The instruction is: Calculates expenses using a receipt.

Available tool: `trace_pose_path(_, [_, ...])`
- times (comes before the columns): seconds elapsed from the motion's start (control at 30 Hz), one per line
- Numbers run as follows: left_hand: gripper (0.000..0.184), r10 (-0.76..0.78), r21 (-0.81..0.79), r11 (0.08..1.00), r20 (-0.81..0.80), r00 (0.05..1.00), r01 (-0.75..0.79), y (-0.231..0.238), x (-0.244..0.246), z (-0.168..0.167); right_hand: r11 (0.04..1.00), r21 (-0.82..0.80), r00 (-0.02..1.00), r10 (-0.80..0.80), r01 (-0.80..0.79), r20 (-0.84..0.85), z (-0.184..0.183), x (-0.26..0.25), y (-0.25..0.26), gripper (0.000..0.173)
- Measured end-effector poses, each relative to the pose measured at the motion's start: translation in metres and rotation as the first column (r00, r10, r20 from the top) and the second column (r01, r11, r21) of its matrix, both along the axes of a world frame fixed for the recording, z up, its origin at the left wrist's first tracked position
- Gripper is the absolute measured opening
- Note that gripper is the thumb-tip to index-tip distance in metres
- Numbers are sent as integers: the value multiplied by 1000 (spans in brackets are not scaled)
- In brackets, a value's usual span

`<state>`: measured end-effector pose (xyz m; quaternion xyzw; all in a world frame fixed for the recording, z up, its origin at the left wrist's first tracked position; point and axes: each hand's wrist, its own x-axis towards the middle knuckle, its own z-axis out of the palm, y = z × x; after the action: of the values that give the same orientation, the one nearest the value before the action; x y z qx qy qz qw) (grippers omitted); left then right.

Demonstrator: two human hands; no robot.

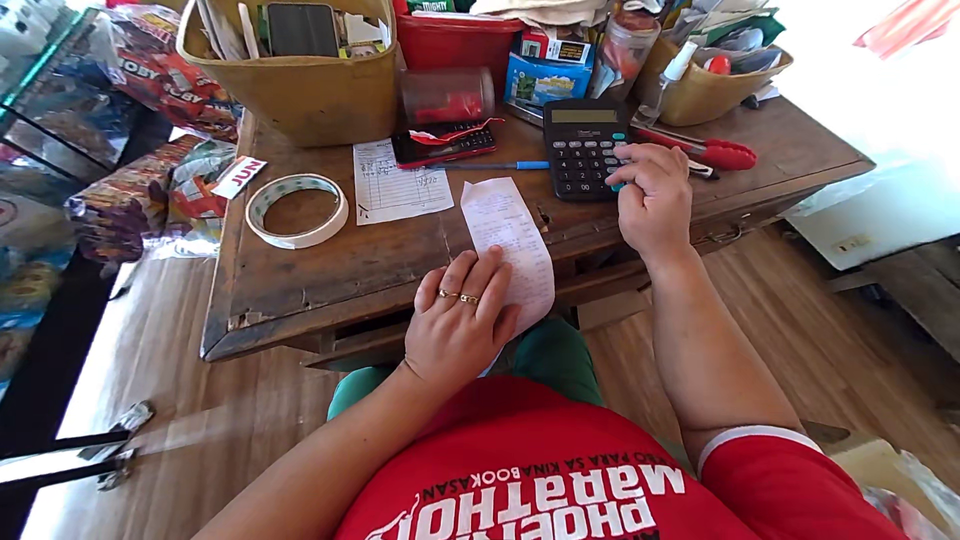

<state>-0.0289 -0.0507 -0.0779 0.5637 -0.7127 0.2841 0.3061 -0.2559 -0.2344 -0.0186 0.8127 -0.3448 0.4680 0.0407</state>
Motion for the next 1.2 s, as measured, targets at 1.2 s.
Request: trace_pose_path(1.2, [41, 0, 12, 1000, 8, 1000, 0, 0, 0, 0, 961, 263, 996, -89, 85, 5, 17, -9, -11, 34])
